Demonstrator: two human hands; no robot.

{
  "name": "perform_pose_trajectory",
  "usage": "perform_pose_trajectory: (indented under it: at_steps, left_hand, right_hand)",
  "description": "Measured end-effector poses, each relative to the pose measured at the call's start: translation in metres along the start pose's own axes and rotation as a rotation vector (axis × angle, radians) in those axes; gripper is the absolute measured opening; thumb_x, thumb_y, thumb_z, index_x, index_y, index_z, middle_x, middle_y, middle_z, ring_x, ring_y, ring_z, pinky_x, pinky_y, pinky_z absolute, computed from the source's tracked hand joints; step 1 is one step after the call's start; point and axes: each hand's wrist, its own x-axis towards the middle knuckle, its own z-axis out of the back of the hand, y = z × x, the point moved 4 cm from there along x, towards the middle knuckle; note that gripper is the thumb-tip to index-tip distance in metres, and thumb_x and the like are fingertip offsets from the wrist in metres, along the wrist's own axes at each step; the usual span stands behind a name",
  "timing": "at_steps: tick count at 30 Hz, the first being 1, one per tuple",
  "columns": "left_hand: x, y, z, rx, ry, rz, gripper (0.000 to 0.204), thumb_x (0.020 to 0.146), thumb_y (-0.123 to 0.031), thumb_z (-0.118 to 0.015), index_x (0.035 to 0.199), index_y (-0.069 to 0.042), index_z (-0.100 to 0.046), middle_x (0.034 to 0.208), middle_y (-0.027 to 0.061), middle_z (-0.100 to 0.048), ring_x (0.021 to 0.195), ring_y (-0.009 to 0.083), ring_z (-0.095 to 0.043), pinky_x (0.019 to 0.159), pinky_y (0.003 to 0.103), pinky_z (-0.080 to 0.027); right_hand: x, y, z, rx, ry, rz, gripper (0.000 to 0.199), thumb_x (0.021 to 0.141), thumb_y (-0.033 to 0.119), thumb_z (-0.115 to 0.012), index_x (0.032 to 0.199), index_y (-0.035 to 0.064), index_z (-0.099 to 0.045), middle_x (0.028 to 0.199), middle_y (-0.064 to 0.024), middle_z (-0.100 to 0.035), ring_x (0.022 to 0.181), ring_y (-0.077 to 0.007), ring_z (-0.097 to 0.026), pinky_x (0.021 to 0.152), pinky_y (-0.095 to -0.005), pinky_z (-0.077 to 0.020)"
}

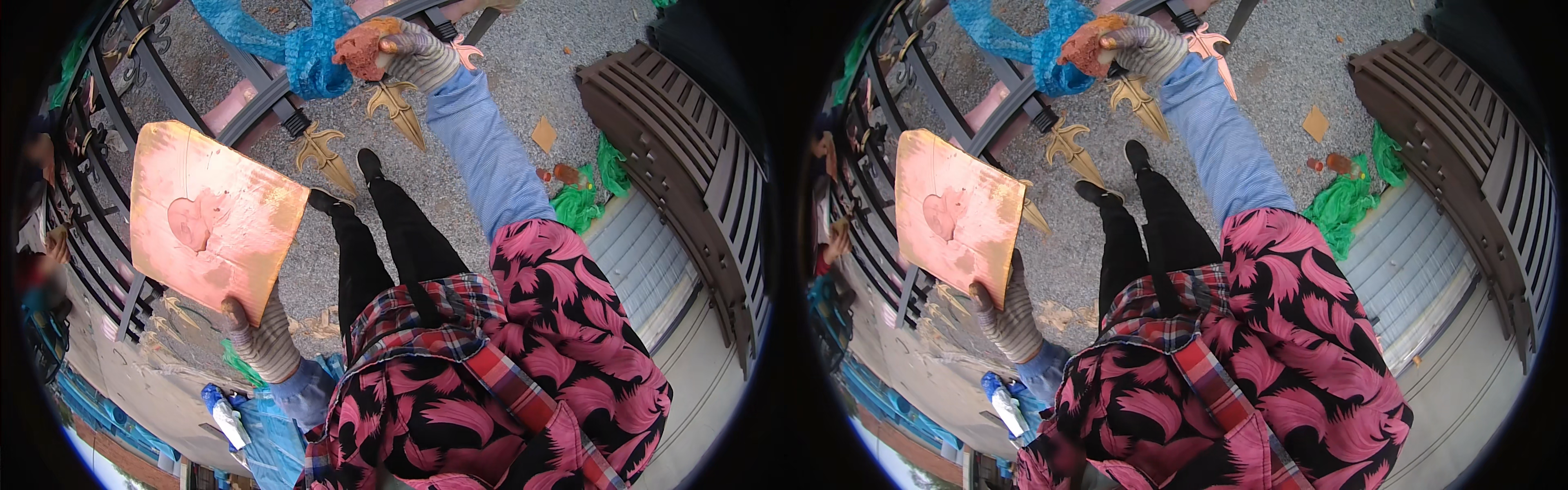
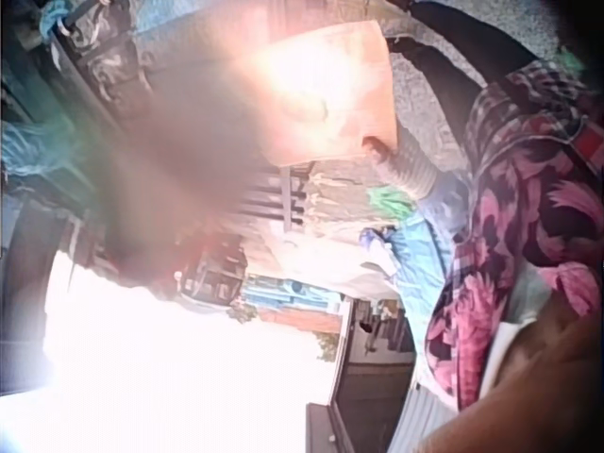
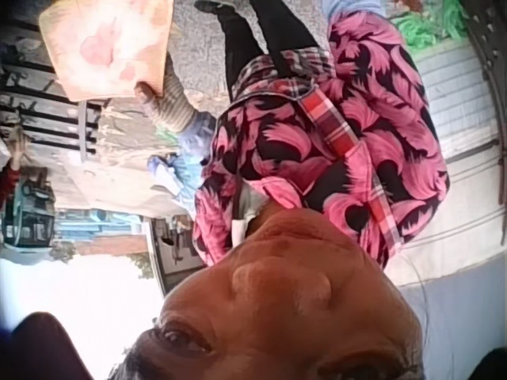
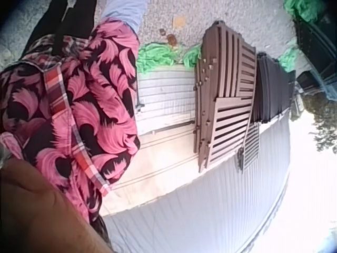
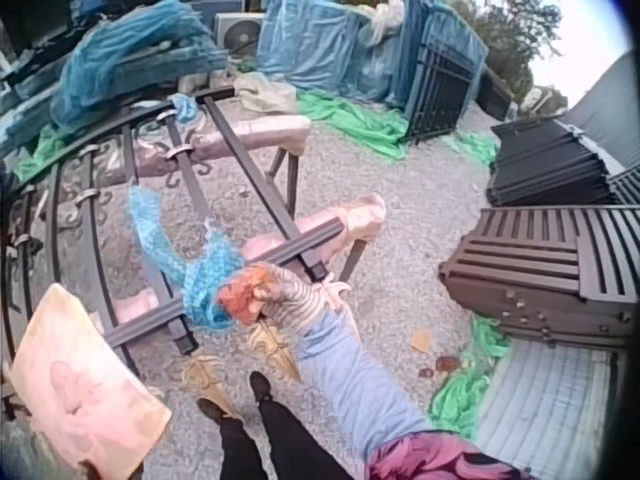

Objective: The person holds a paint palette in the left hand and uses a small brush in the right hand to apply orange paint to decorative metal spear tips on a black metal gate. The person repeatedly dips the brush into the palette and paints each spear tip in sequence.

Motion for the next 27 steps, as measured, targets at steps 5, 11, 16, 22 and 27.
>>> perform_pose_trajectory:
  at_steps: [5, 11, 16, 22, 27]
  left_hand:
    - [-0.001, 0.003, -0.003, -0.023, 0.0, 0.018, 0.077, 0.072, -0.017, -0.07, 0.131, 0.002, -0.024, 0.131, 0.0149, -0.034, 0.121, 0.03, -0.032, 0.105, 0.049, -0.022]
    - [0.003, 0.009, -0.001, -0.008, 0.021, 0.056, 0.076, 0.072, -0.018, -0.069, 0.13, 0.003, -0.024, 0.131, 0.0149, -0.033, 0.121, 0.0299, -0.031, 0.106, 0.048, -0.019]
    - [0.006, 0.012, -0.004, -0.057, 0.072, 0.123, 0.073, 0.073, -0.015, -0.067, 0.132, -0.002, -0.026, 0.133, 0.0099, -0.035, 0.123, 0.0241, -0.032, 0.107, 0.041, -0.019]
    - [0.004, 0.007, -0.004, 0.038, 0.05, 0.063, 0.076, 0.073, -0.02, -0.069, 0.13, 0.003, -0.024, 0.132, 0.0141, -0.032, 0.121, 0.0297, -0.03, 0.107, 0.048, -0.018]
    - [0.005, 0.006, 0.002, 0.071, 0.055, 0.067, 0.077, 0.072, -0.022, -0.069, 0.131, 0.002, -0.025, 0.131, 0.0129, -0.034, 0.121, 0.0278, -0.032, 0.106, 0.047, -0.02]
  right_hand:
    - [-0.087, -0.003, -0.02, -0.201, -0.207, -0.104, 0.048, 0.063, 0.016, -0.075, 0.105, 0.002, -0.057, 0.101, -0.0097, -0.061, 0.091, -0.0206, -0.059, 0.079, -0.0323, -0.0489]
    - [-0.12, -0.013, -0.019, -0.936, -0.91, -0.306, 0.05, 0.062, 0.024, -0.076, 0.104, 0.0034, -0.058, 0.097, -0.0101, -0.062, 0.088, -0.0241, -0.06, 0.075, -0.0338, -0.0492]
    - [-0.069, -0.036, -0.038, -1.863, -1.002, -0.454, 0.044, 0.066, 0.033, -0.07, 0.1, 0.0057, -0.06, 0.088, -0.0113, -0.062, 0.08, -0.0294, -0.059, 0.072, -0.0364, -0.0491]
    - [-0.067, -0.012, -0.015, -1.915, -1.026, -0.608, 0.037, 0.065, 0.038, -0.069, 0.088, 0.0097, -0.064, 0.085, -0.01, -0.063, 0.082, -0.0287, -0.059, 0.07, -0.0373, -0.0483]
    - [-0.067, -0.036, -0.011, -2.172, -0.985, -0.455, 0.037, 0.07, 0.039, -0.065, 0.093, 0.0097, -0.064, 0.093, -0.0093, -0.063, 0.085, -0.0299, -0.059, 0.072, -0.0398, -0.0469]
